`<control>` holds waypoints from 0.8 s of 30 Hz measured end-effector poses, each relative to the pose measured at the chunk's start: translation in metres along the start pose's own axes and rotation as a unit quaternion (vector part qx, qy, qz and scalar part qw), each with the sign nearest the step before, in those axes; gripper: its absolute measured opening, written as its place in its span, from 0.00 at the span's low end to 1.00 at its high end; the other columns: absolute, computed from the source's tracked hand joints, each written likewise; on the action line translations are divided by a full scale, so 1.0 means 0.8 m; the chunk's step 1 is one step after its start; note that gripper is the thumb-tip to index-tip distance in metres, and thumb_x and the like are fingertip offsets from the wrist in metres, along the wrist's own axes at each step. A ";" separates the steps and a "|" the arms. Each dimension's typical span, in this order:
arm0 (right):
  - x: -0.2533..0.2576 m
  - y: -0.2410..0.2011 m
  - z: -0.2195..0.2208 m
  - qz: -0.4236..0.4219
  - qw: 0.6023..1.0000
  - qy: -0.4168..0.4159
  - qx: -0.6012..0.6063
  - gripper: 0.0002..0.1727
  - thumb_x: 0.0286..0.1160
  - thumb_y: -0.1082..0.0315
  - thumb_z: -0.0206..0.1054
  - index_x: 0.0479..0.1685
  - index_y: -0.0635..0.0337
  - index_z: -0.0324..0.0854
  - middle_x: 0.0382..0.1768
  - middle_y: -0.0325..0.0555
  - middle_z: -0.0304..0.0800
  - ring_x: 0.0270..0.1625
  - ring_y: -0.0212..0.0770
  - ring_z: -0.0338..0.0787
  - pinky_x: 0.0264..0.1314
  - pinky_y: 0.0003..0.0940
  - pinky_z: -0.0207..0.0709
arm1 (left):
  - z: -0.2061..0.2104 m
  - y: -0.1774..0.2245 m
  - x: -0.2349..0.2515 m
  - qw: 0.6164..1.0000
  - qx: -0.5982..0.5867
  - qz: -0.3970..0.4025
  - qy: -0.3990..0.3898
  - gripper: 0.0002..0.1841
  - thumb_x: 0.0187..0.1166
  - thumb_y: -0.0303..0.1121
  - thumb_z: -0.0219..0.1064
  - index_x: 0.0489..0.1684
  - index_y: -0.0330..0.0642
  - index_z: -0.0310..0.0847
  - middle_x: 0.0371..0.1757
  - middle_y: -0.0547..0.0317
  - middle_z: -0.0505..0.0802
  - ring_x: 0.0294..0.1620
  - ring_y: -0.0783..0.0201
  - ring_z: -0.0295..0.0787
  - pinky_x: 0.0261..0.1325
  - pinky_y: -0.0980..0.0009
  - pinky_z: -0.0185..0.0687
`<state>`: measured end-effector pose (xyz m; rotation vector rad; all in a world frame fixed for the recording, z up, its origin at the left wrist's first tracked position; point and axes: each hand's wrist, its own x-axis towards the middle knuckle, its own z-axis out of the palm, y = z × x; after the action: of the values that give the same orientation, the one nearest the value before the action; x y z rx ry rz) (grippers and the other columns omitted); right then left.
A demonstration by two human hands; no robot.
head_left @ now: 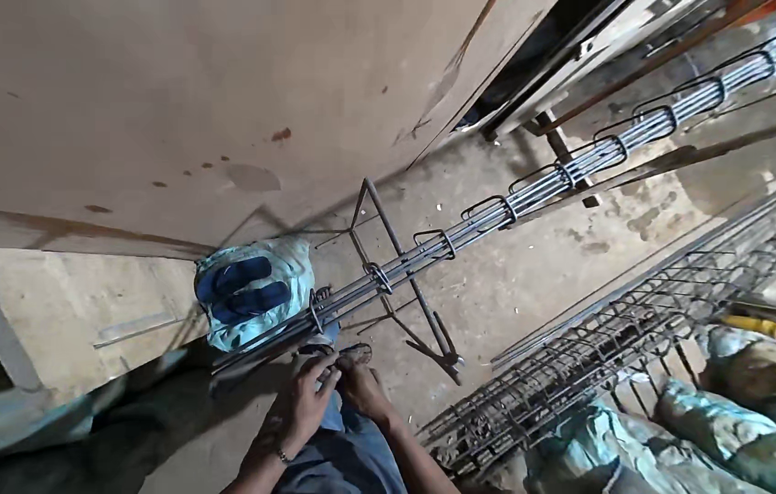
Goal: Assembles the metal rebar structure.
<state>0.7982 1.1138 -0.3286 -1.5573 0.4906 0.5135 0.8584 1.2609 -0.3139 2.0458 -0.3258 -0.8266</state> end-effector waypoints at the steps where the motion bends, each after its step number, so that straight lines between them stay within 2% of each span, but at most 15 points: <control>1: -0.001 0.000 0.000 -0.013 1.000 -0.006 -0.026 0.14 0.83 0.75 0.58 0.57 0.73 0.85 0.58 0.64 0.87 0.54 0.48 0.92 0.64 0.43 0.85 | 0.002 0.002 0.001 1.000 -0.007 -0.012 0.005 0.16 0.81 0.34 0.69 0.63 0.39 0.90 0.59 0.48 0.94 0.60 0.60 0.91 0.68 0.62 0.86; 4: -0.007 -0.002 -0.005 -0.037 0.997 -0.019 -0.060 0.13 0.83 0.71 0.63 0.54 0.73 0.87 0.60 0.65 0.87 0.62 0.52 0.89 0.72 0.46 0.79 | 0.002 0.001 0.007 1.000 -0.005 -0.024 0.012 0.09 0.77 0.33 0.73 0.47 0.41 0.93 0.50 0.55 0.96 0.54 0.66 0.92 0.65 0.64 0.87; 6: -0.015 0.008 -0.004 -0.063 0.996 0.014 -0.065 0.15 0.79 0.66 0.69 0.53 0.70 0.89 0.63 0.63 0.86 0.67 0.51 0.87 0.74 0.45 0.79 | -0.004 0.004 0.002 0.998 -0.022 -0.063 -0.006 0.08 0.79 0.33 0.72 0.46 0.40 0.92 0.46 0.58 0.96 0.50 0.68 0.93 0.61 0.65 0.88; 8: -0.026 0.012 -0.013 -0.103 0.990 0.082 -0.057 0.20 0.74 0.63 0.73 0.60 0.65 0.88 0.66 0.58 0.85 0.69 0.48 0.86 0.73 0.44 0.81 | -0.006 0.004 -0.005 0.991 -0.082 -0.107 0.004 0.08 0.81 0.32 0.69 0.47 0.38 0.91 0.43 0.58 0.95 0.43 0.69 0.92 0.55 0.67 0.89; 10: -0.044 0.012 -0.032 -0.119 0.985 0.121 -0.022 0.22 0.80 0.64 0.67 0.70 0.65 0.83 0.71 0.56 0.85 0.72 0.45 0.85 0.76 0.43 0.80 | -0.009 0.005 -0.020 0.971 -0.184 -0.146 0.048 0.08 0.81 0.28 0.68 0.47 0.34 0.89 0.37 0.57 0.92 0.36 0.69 0.88 0.46 0.70 0.87; 13: -0.075 0.016 -0.059 -0.150 0.985 0.087 0.024 0.22 0.87 0.64 0.59 0.75 0.65 0.79 0.72 0.55 0.85 0.69 0.42 0.88 0.72 0.39 0.83 | -0.018 0.022 -0.044 0.934 -0.298 -0.167 0.108 0.07 0.83 0.25 0.66 0.48 0.30 0.87 0.35 0.56 0.90 0.33 0.68 0.86 0.41 0.72 0.86; 16: -0.102 0.016 -0.063 -0.193 0.981 -0.013 -0.015 0.25 0.83 0.62 0.67 0.76 0.63 0.79 0.71 0.54 0.86 0.64 0.41 0.91 0.66 0.38 0.88 | -0.021 0.042 -0.068 0.902 -0.364 -0.181 0.146 0.06 0.83 0.23 0.65 0.48 0.30 0.85 0.34 0.57 0.90 0.31 0.69 0.85 0.39 0.74 0.85; 18: -0.120 0.011 -0.048 -0.213 0.973 0.003 -0.084 0.22 0.81 0.62 0.70 0.71 0.60 0.85 0.61 0.52 0.91 0.56 0.39 0.93 0.63 0.35 0.88 | -0.020 0.051 -0.085 0.896 -0.373 -0.187 0.150 0.05 0.83 0.22 0.65 0.48 0.30 0.85 0.34 0.57 0.89 0.30 0.69 0.84 0.38 0.74 0.85; 20: -0.132 0.010 -0.036 -0.217 0.963 0.062 -0.147 0.15 0.82 0.64 0.68 0.62 0.57 0.91 0.50 0.48 0.96 0.49 0.37 0.95 0.60 0.36 0.88 | -0.018 0.048 -0.096 0.936 -0.296 -0.138 0.128 0.05 0.82 0.23 0.66 0.48 0.31 0.85 0.36 0.56 0.90 0.33 0.68 0.85 0.41 0.73 0.85; 22: -0.140 0.014 -0.030 -0.198 0.963 0.090 -0.160 0.14 0.83 0.66 0.64 0.56 0.60 0.92 0.42 0.46 0.97 0.41 0.36 0.95 0.53 0.36 0.90 | -0.019 0.037 -0.105 0.989 -0.108 -0.031 0.098 0.08 0.79 0.28 0.69 0.49 0.36 0.89 0.44 0.56 0.94 0.43 0.68 0.92 0.54 0.69 0.89; 23: -0.141 0.018 -0.031 -0.189 0.965 0.091 -0.155 0.13 0.84 0.65 0.63 0.53 0.61 0.92 0.38 0.44 0.97 0.36 0.34 0.95 0.49 0.34 0.91 | -0.018 0.030 -0.108 0.995 -0.011 0.031 0.090 0.10 0.78 0.32 0.72 0.51 0.40 0.92 0.48 0.57 0.96 0.48 0.67 0.93 0.59 0.67 0.89; 24: -0.141 0.022 -0.033 -0.183 0.968 0.085 -0.151 0.13 0.85 0.65 0.63 0.51 0.62 0.92 0.35 0.42 0.96 0.33 0.33 0.94 0.45 0.33 0.90 | -0.014 0.021 -0.110 0.988 0.068 0.100 0.093 0.12 0.77 0.36 0.73 0.53 0.43 0.94 0.49 0.56 0.96 0.49 0.65 0.94 0.58 0.65 0.90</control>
<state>0.6978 1.0867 -0.2745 -1.9444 0.2494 0.1744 0.8017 1.3034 -0.2575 2.1565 -0.4852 -0.4994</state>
